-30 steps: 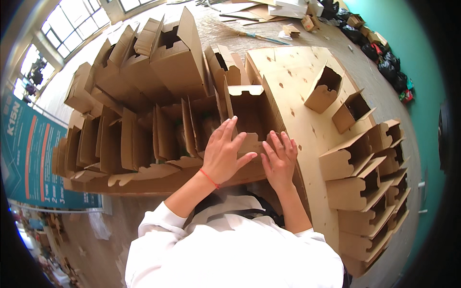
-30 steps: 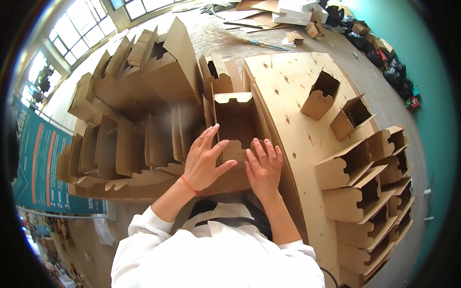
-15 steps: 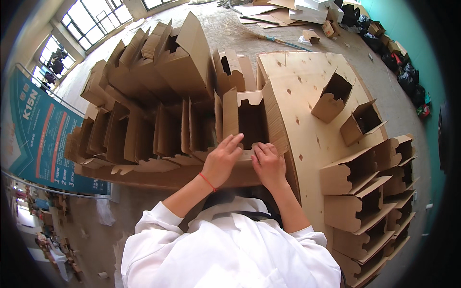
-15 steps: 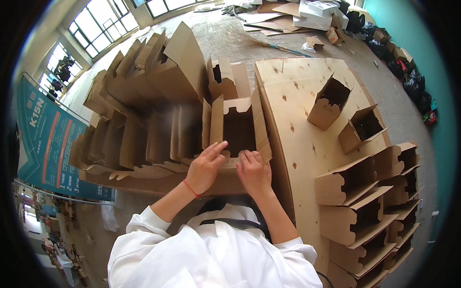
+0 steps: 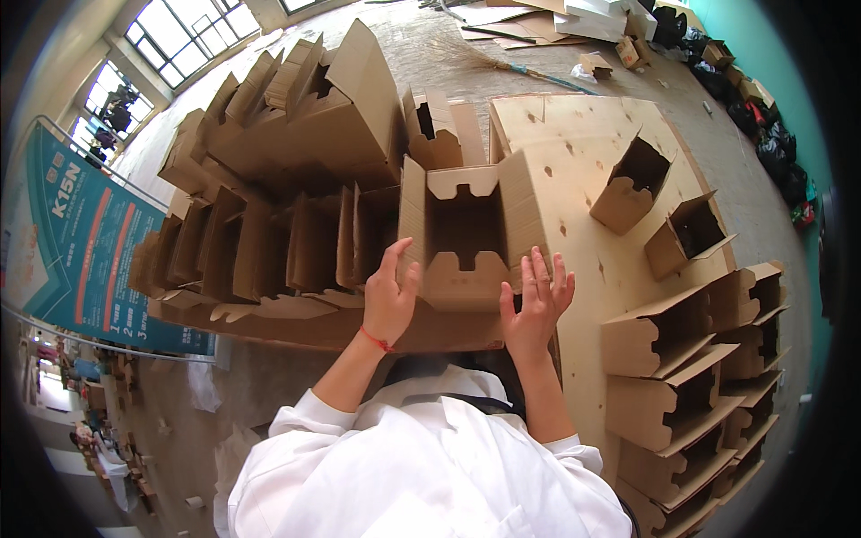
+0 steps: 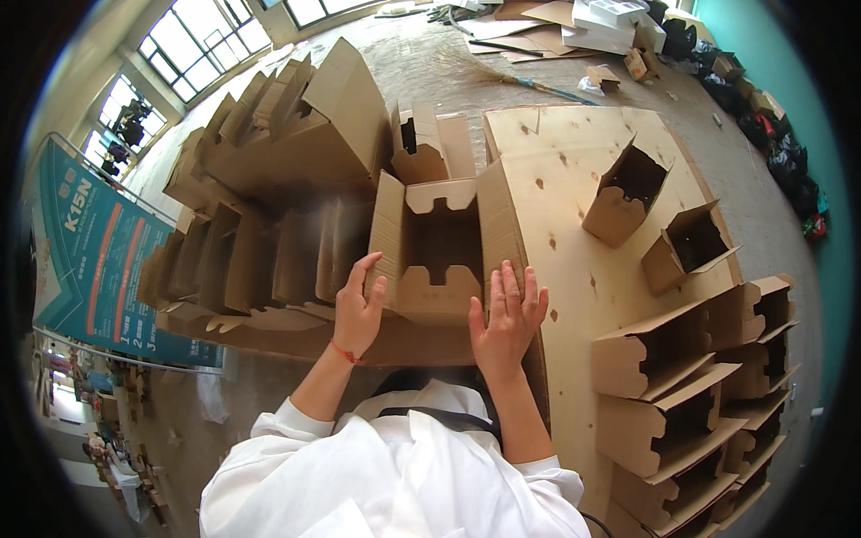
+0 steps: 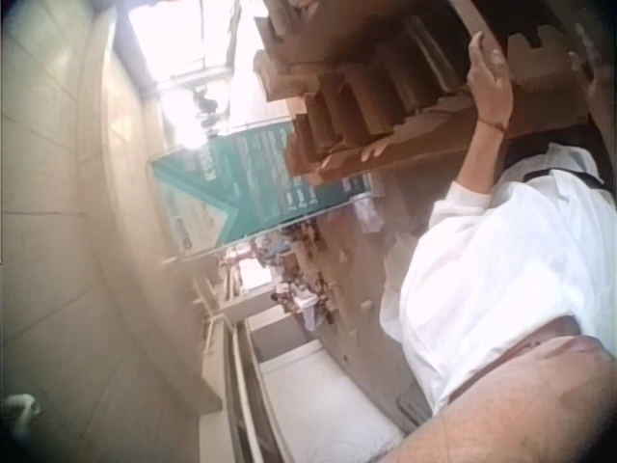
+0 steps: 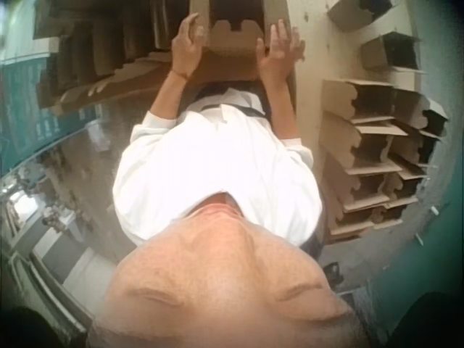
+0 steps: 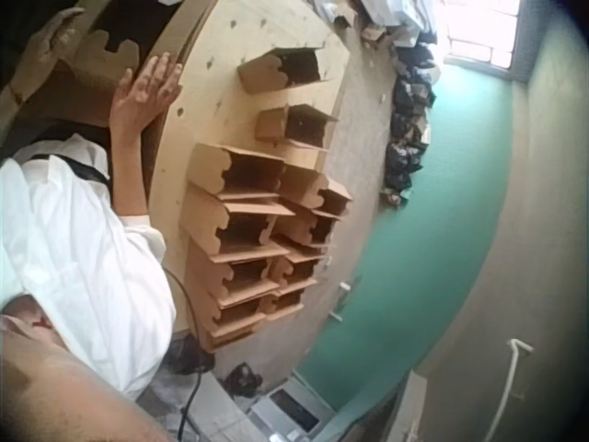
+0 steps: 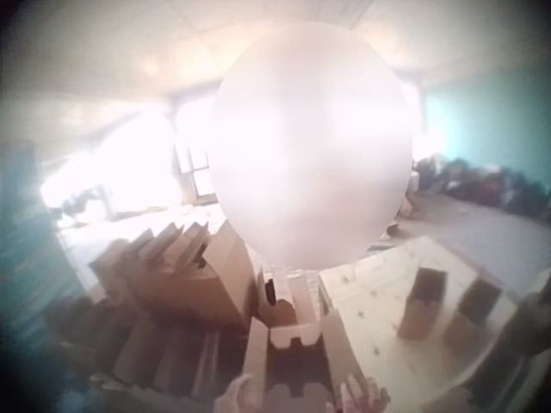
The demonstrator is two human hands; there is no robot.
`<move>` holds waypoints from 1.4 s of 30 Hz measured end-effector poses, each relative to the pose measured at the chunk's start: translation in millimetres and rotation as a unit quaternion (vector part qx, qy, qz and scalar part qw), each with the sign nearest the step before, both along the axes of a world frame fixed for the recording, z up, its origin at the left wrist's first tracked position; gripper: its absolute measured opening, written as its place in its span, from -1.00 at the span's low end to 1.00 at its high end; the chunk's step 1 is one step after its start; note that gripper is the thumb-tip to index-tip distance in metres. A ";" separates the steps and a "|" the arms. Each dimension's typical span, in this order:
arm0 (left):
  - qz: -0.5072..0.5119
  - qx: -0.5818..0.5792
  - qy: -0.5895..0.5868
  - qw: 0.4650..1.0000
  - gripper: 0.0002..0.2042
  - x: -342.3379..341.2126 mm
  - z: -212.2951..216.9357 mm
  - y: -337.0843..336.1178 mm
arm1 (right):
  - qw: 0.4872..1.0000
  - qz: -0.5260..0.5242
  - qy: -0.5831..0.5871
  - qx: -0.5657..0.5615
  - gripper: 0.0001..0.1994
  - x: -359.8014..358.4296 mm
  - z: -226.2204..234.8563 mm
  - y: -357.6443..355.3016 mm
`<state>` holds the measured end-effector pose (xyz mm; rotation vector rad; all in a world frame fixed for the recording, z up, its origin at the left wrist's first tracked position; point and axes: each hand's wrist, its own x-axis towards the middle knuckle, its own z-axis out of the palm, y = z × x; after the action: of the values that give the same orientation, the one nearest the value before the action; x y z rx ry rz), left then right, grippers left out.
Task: The person places plastic bottles into cardboard boxes and folds the top flaps to close them.
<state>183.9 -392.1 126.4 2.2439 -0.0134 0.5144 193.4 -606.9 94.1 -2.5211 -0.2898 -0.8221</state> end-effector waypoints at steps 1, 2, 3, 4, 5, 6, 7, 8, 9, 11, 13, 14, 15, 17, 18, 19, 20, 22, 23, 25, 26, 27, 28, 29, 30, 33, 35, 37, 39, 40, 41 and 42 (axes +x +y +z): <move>0.002 -0.077 0.047 0.996 -0.63 0.4 -1.4 3.3 | 1.000 0.009 0.009 0.000 -0.57 2.5 -5.3 -1.5; 0.007 -0.155 0.092 0.984 -0.63 -0.3 -4.6 7.1 | 1.000 0.004 0.013 0.006 -0.58 3.9 -7.1 -3.6; 0.000 -0.166 0.085 0.983 -0.62 0.8 -14.5 9.9 | 1.000 0.000 0.016 0.010 -0.59 4.6 -8.6 -5.1; -0.006 -0.176 0.078 0.981 -0.62 3.5 -26.8 11.0 | 1.000 -0.002 0.020 0.014 -0.60 4.7 -9.7 -4.7; -0.015 -0.185 0.069 0.980 -0.61 6.2 -30.7 12.5 | 1.000 -0.008 0.020 0.001 -0.61 4.9 -10.7 -3.7; -0.028 -0.154 0.059 0.986 -0.61 4.9 -31.0 17.3 | 1.000 -0.014 0.020 -0.012 -0.62 3.8 -11.4 -2.5; -0.041 -0.123 0.049 0.990 -0.61 2.5 -28.8 22.2 | 0.999 -0.019 0.020 -0.025 -0.62 2.3 -12.0 -0.5; -0.057 -0.091 0.041 0.993 -0.60 1.3 -25.5 26.0 | 0.999 -0.027 0.020 -0.039 -0.63 1.3 -13.3 0.8; -0.032 -0.148 0.188 0.970 -0.59 -5.2 25.8 16.3 | 0.998 -0.027 0.028 -0.045 -0.63 1.0 -16.3 1.9; -0.008 -0.170 0.195 0.966 -0.58 1.2 50.8 35.1 | 0.999 -0.021 0.012 -0.047 -0.62 0.5 -20.5 8.4; 0.002 -0.078 0.199 0.977 -0.61 29.8 70.1 52.7 | 0.999 -0.022 -0.012 -0.048 -0.61 -1.0 -23.3 10.1; -0.014 -0.024 0.211 0.977 -0.62 48.1 62.8 66.2 | 0.998 -0.021 -0.030 -0.048 -0.61 -2.7 -22.4 10.8; -0.027 0.190 0.252 0.949 -0.65 66.6 46.9 76.8 | 0.997 -0.017 -0.050 -0.048 -0.60 -4.3 -21.2 12.4; -0.069 0.454 0.405 0.791 -0.68 104.2 12.0 72.6 | 0.997 0.007 -0.061 -0.041 -0.61 -10.0 -14.8 17.6; -0.100 0.504 0.515 0.686 -0.69 122.2 -5.8 64.3 | 0.997 0.012 -0.067 -0.036 -0.62 -12.4 -12.8 19.8; -0.150 0.500 0.533 0.666 -0.65 135.5 -47.2 75.9 | 0.997 0.028 -0.062 -0.034 -0.63 -15.8 -11.3 23.0; -0.201 0.490 0.549 0.647 -0.61 149.4 -88.3 87.9 | 0.997 0.041 -0.058 -0.032 -0.63 -18.9 -11.3 27.3; -0.174 0.446 0.545 0.689 -0.59 156.1 -111.4 88.0 | 0.997 0.047 -0.047 -0.027 -0.64 -22.2 -12.3 29.0; -0.170 0.433 0.528 0.710 -0.58 168.9 -120.3 78.6 | 0.998 0.029 -0.042 -0.028 -0.65 -22.1 -14.2 27.6; -0.135 0.399 0.501 0.757 -0.56 156.3 -139.3 80.5 | 0.999 0.022 -0.035 -0.028 -0.67 -25.4 -14.6 27.1; -0.123 0.391 0.490 0.770 -0.55 153.9 -147.2 81.7 | 0.998 0.024 -0.043 -0.030 -0.68 -27.1 -15.4 27.8; -0.110 0.380 0.477 0.785 -0.54 147.2 -154.4 84.6 | 0.998 0.026 -0.053 -0.031 -0.69 -27.6 -16.1 28.8; -0.104 0.369 0.467 0.797 -0.53 144.0 -157.9 86.7 | 0.997 0.026 -0.065 -0.034 -0.70 -27.9 -15.5 30.3; -0.103 0.359 0.460 0.805 -0.52 142.9 -160.0 88.7 | 0.996 0.034 -0.081 -0.036 -0.71 -29.3 -14.8 31.2; -0.105 0.348 0.454 0.814 -0.50 143.9 -158.8 89.1 | 0.994 0.041 -0.098 -0.040 -0.72 -30.4 -14.1 33.4; -0.117 0.291 0.444 0.839 -0.47 147.3 -149.0 90.5 | 0.990 0.064 -0.109 -0.055 -0.74 -28.7 -13.0 42.7; -0.127 0.234 0.444 0.855 -0.44 151.6 -138.6 92.9 | 0.990 0.075 -0.101 -0.069 -0.74 -26.6 -14.8 49.3; -0.138 0.165 0.447 0.868 -0.42 154.6 -127.4 96.7 | 0.986 0.138 -0.088 -0.041 -0.70 -29.6 -11.1 56.6; -0.147 0.101 0.448 0.876 -0.39 154.5 -120.7 100.2 | 0.967 0.237 -0.094 0.005 -0.61 -30.0 4.8 72.6; -0.151 0.072 0.448 0.878 -0.38 156.5 -118.3 102.2 | 0.964 0.244 -0.104 -0.016 -0.58 -28.9 6.7 84.9; -0.153 0.048 0.449 0.879 -0.37 155.1 -119.3 103.9 | 0.960 0.254 -0.113 -0.035 -0.55 -28.8 7.2 98.9; -0.152 0.023 0.447 0.881 -0.36 154.1 -118.8 105.8 | 0.955 0.264 -0.126 -0.054 -0.52 -26.6 9.2 110.3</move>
<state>338.0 -286.3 7.7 2.2655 0.0956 -0.7184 166.7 -496.6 103.3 -2.2559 -1.0636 -0.9141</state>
